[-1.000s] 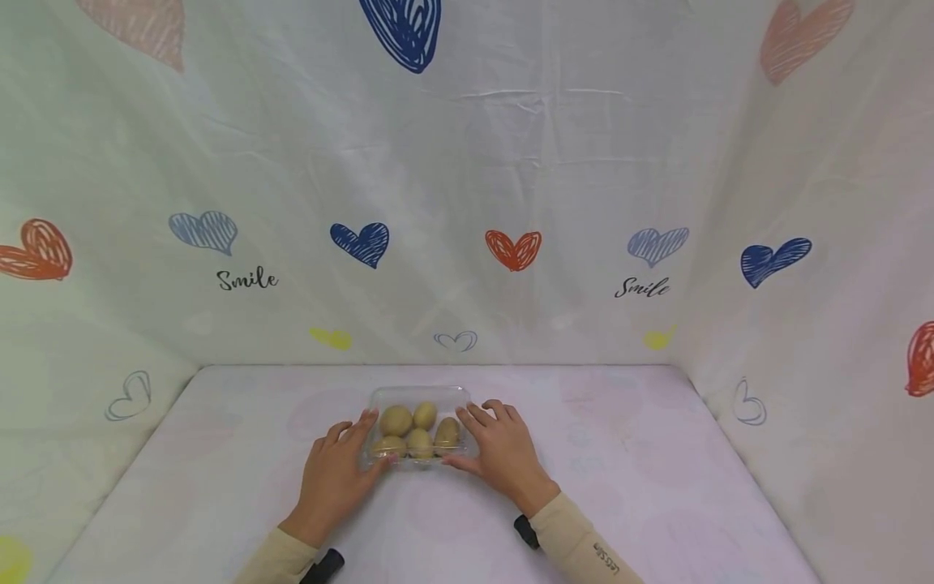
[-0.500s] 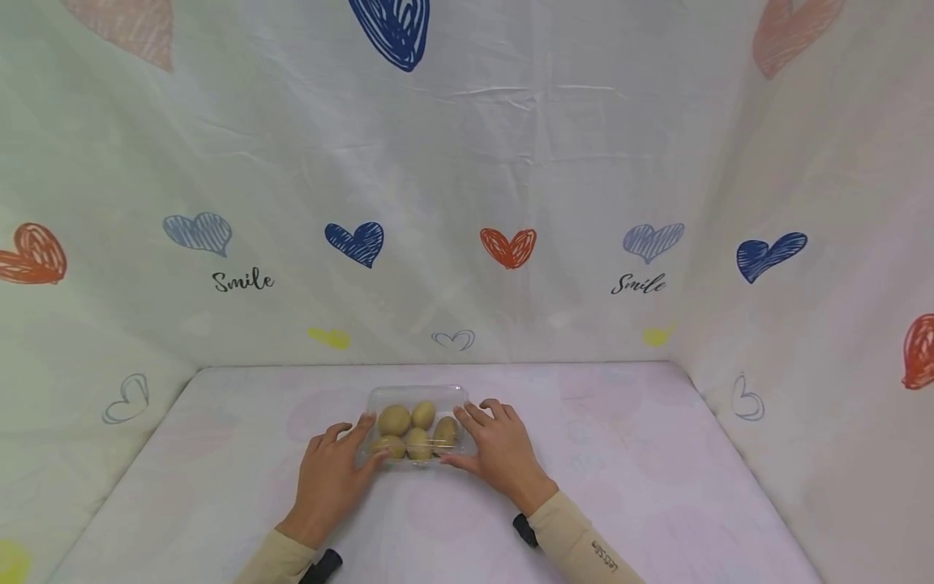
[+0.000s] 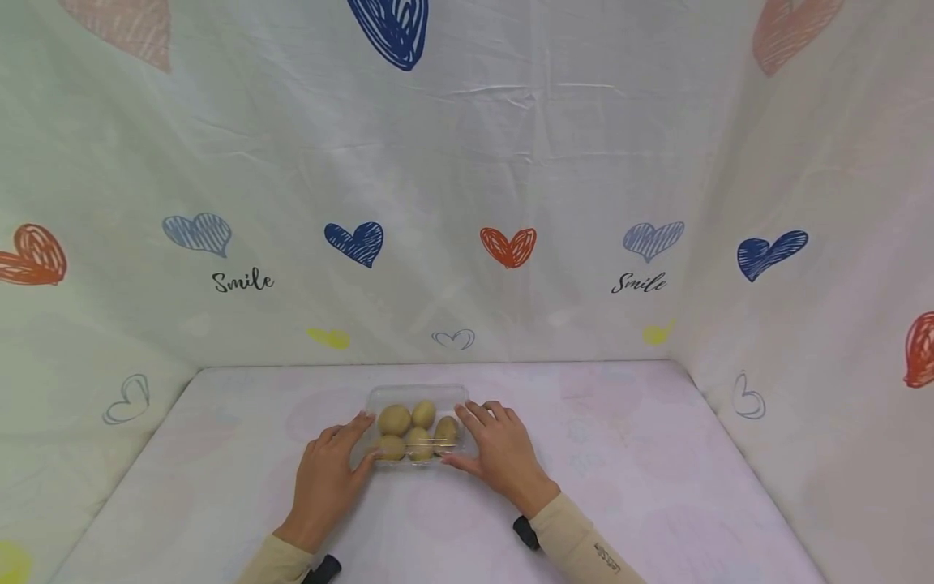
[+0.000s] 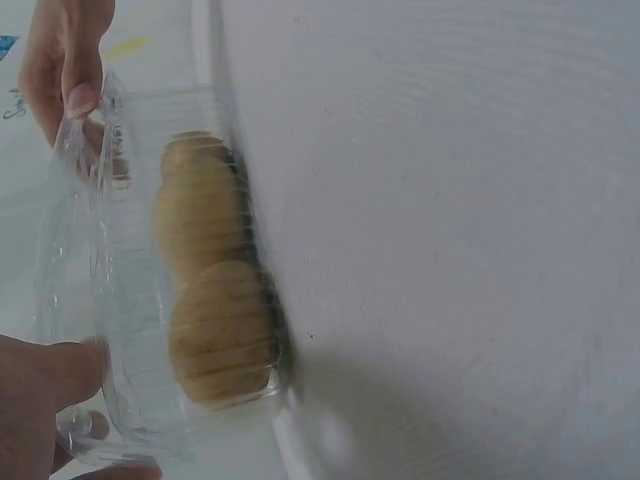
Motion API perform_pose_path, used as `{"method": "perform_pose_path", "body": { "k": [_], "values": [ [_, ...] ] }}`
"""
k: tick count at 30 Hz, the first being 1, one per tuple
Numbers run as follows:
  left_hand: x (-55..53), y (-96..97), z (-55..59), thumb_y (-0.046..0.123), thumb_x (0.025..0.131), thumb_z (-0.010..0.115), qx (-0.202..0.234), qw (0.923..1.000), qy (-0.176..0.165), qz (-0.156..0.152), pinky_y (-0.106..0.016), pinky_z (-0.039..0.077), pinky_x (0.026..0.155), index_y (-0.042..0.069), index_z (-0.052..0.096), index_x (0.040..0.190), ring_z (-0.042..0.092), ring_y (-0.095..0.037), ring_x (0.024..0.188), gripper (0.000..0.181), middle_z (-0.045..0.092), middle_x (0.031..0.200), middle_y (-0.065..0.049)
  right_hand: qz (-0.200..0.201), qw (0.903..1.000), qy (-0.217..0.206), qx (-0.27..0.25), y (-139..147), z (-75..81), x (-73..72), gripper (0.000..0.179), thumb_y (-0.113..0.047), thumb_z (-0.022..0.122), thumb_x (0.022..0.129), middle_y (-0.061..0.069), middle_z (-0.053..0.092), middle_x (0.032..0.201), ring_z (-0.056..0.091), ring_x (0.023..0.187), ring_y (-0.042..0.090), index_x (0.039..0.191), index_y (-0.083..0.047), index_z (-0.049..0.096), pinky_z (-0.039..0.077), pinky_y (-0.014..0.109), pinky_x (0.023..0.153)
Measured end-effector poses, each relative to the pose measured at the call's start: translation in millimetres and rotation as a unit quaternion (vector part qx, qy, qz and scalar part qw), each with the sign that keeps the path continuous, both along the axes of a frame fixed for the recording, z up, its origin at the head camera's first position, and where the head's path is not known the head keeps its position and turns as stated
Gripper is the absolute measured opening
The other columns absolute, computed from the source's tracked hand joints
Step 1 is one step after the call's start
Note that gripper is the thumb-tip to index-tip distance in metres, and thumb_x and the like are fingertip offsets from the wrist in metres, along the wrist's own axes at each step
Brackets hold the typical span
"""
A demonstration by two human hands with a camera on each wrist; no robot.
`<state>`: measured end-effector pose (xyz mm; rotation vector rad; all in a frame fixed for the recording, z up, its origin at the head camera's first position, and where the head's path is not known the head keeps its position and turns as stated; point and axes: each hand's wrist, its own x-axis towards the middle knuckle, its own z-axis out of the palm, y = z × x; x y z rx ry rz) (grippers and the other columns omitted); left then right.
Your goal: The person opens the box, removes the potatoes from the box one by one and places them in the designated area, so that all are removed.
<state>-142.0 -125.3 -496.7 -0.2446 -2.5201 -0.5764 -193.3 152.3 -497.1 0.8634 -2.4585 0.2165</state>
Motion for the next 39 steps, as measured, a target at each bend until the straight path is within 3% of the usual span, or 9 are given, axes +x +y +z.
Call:
{"method": "perform_pose_path", "body": {
  "k": [6, 10, 14, 18, 25, 34, 39],
  "values": [
    [0.3, -1.0, -1.3, 0.014, 0.087, 0.087, 0.056, 0.9972, -0.047, -0.014, -0.058, 0.055, 0.097, 0.001, 0.065, 0.139, 0.063, -0.041, 0.122, 0.058, 0.066, 0.141, -0.019, 0.014, 0.9995, -0.004, -0.028, 1, 2.7, 0.4, 0.075, -0.059, 0.083, 0.083, 0.006, 0.071, 0.131, 0.065, 0.114, 0.025, 0.138, -0.009, 0.068, 0.058, 0.043, 0.093],
    [-0.6, -2.3, 0.2, 0.010, 0.092, 0.082, 0.139, 0.9835, -0.113, -0.025, -0.058, 0.054, 0.101, -0.002, 0.054, 0.148, 0.058, -0.042, 0.128, 0.064, 0.059, 0.145, -0.022, 0.016, 0.9989, -0.001, -0.044, 1, 5.4, -1.0, 0.070, -0.059, 0.078, 0.087, 0.005, 0.071, 0.127, 0.065, 0.114, 0.026, 0.136, -0.009, 0.069, 0.056, 0.045, 0.096],
    [-1.7, -2.9, 3.8, 0.006, 0.094, 0.077, 0.224, 0.9598, -0.164, -0.040, -0.041, 0.059, 0.085, -0.004, 0.047, 0.152, 0.062, -0.033, 0.111, 0.065, 0.057, 0.138, -0.022, 0.007, 0.9985, -0.004, -0.053, 0, 7.8, -1.8, 0.066, -0.058, 0.075, 0.091, 0.006, 0.072, 0.124, 0.066, 0.112, 0.028, 0.135, -0.009, 0.069, 0.054, 0.048, 0.100],
    [-3.0, -4.6, 7.1, 0.005, 0.096, 0.074, 0.290, 0.9335, -0.206, -0.049, -0.028, 0.054, 0.072, -0.006, 0.044, 0.152, 0.063, -0.024, 0.096, 0.064, 0.056, 0.131, -0.024, -0.009, 0.9970, -0.026, -0.072, -2, 12.0, -1.6, 0.062, -0.050, 0.078, 0.091, 0.008, 0.072, 0.125, 0.066, 0.112, 0.029, 0.136, -0.009, 0.069, 0.053, 0.049, 0.101],
    [-10.5, -8.7, 6.9, -0.002, 0.098, 0.067, 0.380, 0.8903, -0.246, -0.049, -0.030, 0.059, 0.067, -0.010, 0.044, 0.150, 0.068, -0.023, 0.086, 0.058, 0.059, 0.127, -0.030, -0.028, 0.9879, -0.082, -0.129, -8, 21.4, -1.1, 0.051, -0.035, 0.077, 0.097, 0.010, 0.072, 0.129, 0.067, 0.116, 0.031, 0.137, -0.005, 0.067, 0.053, 0.052, 0.104],
    [-13.1, -8.2, 6.7, -0.007, 0.096, 0.065, 0.478, 0.8326, -0.278, -0.027, -0.028, 0.060, 0.070, -0.007, 0.047, 0.150, 0.065, -0.017, 0.086, 0.056, 0.057, 0.129, -0.029, -0.047, 0.9644, -0.149, -0.214, -15, 33.9, -10.4, 0.039, -0.028, 0.065, 0.107, 0.012, 0.073, 0.126, 0.069, 0.109, 0.030, 0.138, -0.003, 0.065, 0.057, 0.051, 0.093],
    [-14.8, -8.2, 7.3, -0.010, 0.097, 0.062, 0.509, 0.8098, -0.290, -0.030, -0.028, 0.059, 0.071, -0.009, 0.045, 0.150, 0.065, -0.016, 0.087, 0.056, 0.056, 0.133, -0.032, -0.053, 0.9587, -0.149, -0.236, -18, 38.2, -18.1, 0.037, -0.026, 0.062, 0.108, 0.014, 0.073, 0.125, 0.070, 0.107, 0.031, 0.135, -0.002, 0.066, 0.058, 0.050, 0.088]
  ]
}}
